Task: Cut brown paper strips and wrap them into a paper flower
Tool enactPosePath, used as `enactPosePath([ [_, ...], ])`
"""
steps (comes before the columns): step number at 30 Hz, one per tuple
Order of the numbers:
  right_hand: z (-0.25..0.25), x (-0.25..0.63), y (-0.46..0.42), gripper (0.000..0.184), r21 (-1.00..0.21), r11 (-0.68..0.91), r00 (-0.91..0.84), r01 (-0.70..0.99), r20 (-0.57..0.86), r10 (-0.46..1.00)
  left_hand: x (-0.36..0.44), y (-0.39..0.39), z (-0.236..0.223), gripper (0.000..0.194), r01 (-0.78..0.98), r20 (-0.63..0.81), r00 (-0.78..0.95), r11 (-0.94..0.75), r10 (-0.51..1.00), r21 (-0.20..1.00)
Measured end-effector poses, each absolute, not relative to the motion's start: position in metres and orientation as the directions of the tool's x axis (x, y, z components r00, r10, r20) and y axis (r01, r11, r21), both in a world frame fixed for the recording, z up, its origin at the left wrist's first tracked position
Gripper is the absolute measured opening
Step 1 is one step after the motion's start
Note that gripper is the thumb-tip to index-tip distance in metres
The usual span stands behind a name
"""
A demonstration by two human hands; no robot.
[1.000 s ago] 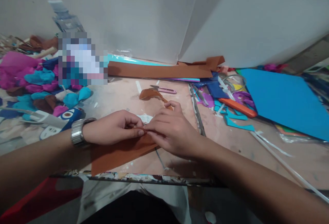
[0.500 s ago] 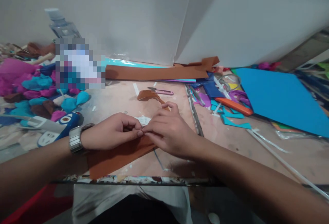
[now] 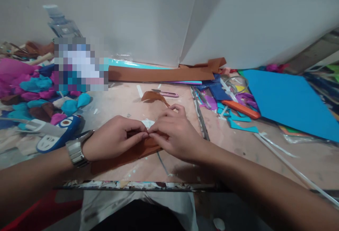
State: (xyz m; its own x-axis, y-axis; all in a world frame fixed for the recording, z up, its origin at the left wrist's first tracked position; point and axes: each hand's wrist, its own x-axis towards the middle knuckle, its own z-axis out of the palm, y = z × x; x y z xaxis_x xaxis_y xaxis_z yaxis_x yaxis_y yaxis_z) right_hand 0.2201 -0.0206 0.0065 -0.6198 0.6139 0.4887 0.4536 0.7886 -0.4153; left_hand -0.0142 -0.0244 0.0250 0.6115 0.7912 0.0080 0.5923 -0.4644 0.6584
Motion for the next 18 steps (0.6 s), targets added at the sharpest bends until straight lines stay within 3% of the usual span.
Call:
enactPosePath([
  [6,0.006,0.219,-0.02,0.007,-0.432,0.764,-0.599,0.479,0.475,0.644,-0.015,-0.025,0.018,0.027,0.604,0.14,0.667,-0.642,0.732,0.473],
  [18,0.006,0.22,-0.022,0.008,-0.485,0.717,-0.612,0.5,0.387,0.689,-0.015,-0.024,0.014,0.027,0.623,0.162,0.702,-0.709,0.693,0.331],
])
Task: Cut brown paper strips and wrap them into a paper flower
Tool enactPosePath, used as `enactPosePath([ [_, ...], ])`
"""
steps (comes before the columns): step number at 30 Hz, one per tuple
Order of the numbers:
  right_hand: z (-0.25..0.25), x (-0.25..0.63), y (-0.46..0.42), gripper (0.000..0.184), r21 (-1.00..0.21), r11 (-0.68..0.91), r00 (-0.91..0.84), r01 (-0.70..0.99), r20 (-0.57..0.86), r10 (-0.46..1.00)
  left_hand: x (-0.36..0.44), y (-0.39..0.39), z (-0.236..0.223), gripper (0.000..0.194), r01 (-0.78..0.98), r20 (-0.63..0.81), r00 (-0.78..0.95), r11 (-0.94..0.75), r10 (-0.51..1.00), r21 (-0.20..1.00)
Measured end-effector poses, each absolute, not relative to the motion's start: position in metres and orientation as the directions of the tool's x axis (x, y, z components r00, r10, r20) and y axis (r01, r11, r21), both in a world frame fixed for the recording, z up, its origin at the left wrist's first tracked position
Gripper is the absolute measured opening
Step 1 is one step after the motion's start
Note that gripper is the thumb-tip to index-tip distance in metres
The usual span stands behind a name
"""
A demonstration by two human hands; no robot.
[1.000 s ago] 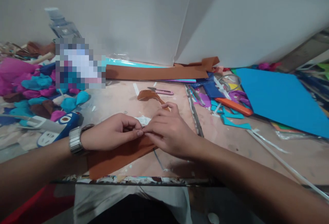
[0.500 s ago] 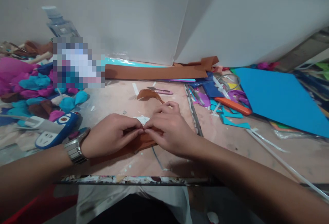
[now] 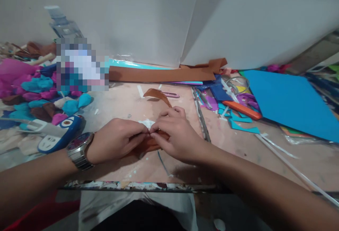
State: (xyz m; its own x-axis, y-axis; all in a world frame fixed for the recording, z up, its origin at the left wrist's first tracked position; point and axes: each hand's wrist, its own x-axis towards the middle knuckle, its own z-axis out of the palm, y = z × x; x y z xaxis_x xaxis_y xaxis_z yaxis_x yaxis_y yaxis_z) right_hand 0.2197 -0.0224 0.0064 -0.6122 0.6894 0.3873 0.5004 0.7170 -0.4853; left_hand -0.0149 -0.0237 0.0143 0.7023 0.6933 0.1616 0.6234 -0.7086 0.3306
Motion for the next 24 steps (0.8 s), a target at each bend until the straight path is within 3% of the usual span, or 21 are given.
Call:
enactPosePath([
  [9,0.0125,0.2154,-0.0265,0.012,-0.488,0.701,-0.671,0.521,0.274,0.689,-0.0131,-0.029,0.0103,0.032,0.61,0.224,0.727,-0.761,0.648,0.222],
  [16,0.0102,0.2179,-0.0254,0.009,-0.501,0.702,-0.632,0.506,0.339,0.697,-0.0142,-0.0254,0.011,0.031,0.637,0.15,0.71,-0.718,0.688,0.28],
  [24,0.0133,0.2162,-0.0271,0.012,-0.496,0.702,-0.648,0.511,0.314,0.694,-0.0125,-0.0271,0.0108,0.027,0.637,0.123,0.719,-0.719,0.684,0.278],
])
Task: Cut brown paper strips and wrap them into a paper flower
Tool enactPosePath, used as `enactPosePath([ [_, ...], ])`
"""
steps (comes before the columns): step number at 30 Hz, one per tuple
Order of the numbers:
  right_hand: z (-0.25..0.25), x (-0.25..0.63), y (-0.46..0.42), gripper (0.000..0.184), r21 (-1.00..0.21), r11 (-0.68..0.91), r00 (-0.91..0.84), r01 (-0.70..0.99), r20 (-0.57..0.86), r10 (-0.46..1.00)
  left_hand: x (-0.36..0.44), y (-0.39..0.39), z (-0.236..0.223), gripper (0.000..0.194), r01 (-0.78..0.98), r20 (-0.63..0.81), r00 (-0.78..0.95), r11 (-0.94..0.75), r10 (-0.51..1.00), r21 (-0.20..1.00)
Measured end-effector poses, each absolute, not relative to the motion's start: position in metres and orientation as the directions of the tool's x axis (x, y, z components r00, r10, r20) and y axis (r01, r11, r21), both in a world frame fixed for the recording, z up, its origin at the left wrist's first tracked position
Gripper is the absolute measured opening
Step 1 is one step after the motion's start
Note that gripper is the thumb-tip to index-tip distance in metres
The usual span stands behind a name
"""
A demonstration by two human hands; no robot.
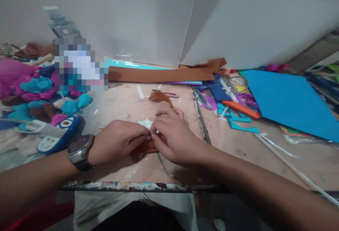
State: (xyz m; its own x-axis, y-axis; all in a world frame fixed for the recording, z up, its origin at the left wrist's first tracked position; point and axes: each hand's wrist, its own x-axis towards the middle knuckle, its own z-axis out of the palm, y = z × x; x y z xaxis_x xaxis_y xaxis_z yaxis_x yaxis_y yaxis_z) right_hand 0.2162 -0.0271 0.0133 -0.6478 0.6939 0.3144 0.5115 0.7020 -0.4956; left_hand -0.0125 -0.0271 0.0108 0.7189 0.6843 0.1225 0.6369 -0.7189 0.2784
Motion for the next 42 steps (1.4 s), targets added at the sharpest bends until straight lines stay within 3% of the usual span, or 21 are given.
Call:
enactPosePath([
  [15,0.012,0.219,-0.024,0.013,-0.496,0.695,-0.654,0.52,0.292,0.698,-0.013,-0.025,0.015,0.023,0.635,0.108,0.679,-0.654,0.726,0.411],
  [24,0.011,0.218,-0.024,0.012,-0.479,0.71,-0.671,0.516,0.29,0.683,-0.013,-0.025,0.017,0.024,0.62,0.108,0.69,-0.661,0.716,0.422],
  [31,0.013,0.221,-0.022,0.006,-0.453,0.733,-0.687,0.507,0.301,0.662,-0.015,-0.024,0.022,0.027,0.63,0.043,0.658,-0.58,0.752,0.516],
  [36,0.014,0.221,-0.021,0.015,-0.438,0.741,-0.7,0.509,0.29,0.653,-0.015,-0.022,0.023,0.028,0.63,-0.023,0.638,-0.504,0.77,0.591],
  [42,0.013,0.222,-0.021,0.006,-0.43,0.744,-0.685,0.511,0.319,0.655,-0.015,-0.019,0.024,0.028,0.577,-0.025,0.658,-0.483,0.752,0.659],
])
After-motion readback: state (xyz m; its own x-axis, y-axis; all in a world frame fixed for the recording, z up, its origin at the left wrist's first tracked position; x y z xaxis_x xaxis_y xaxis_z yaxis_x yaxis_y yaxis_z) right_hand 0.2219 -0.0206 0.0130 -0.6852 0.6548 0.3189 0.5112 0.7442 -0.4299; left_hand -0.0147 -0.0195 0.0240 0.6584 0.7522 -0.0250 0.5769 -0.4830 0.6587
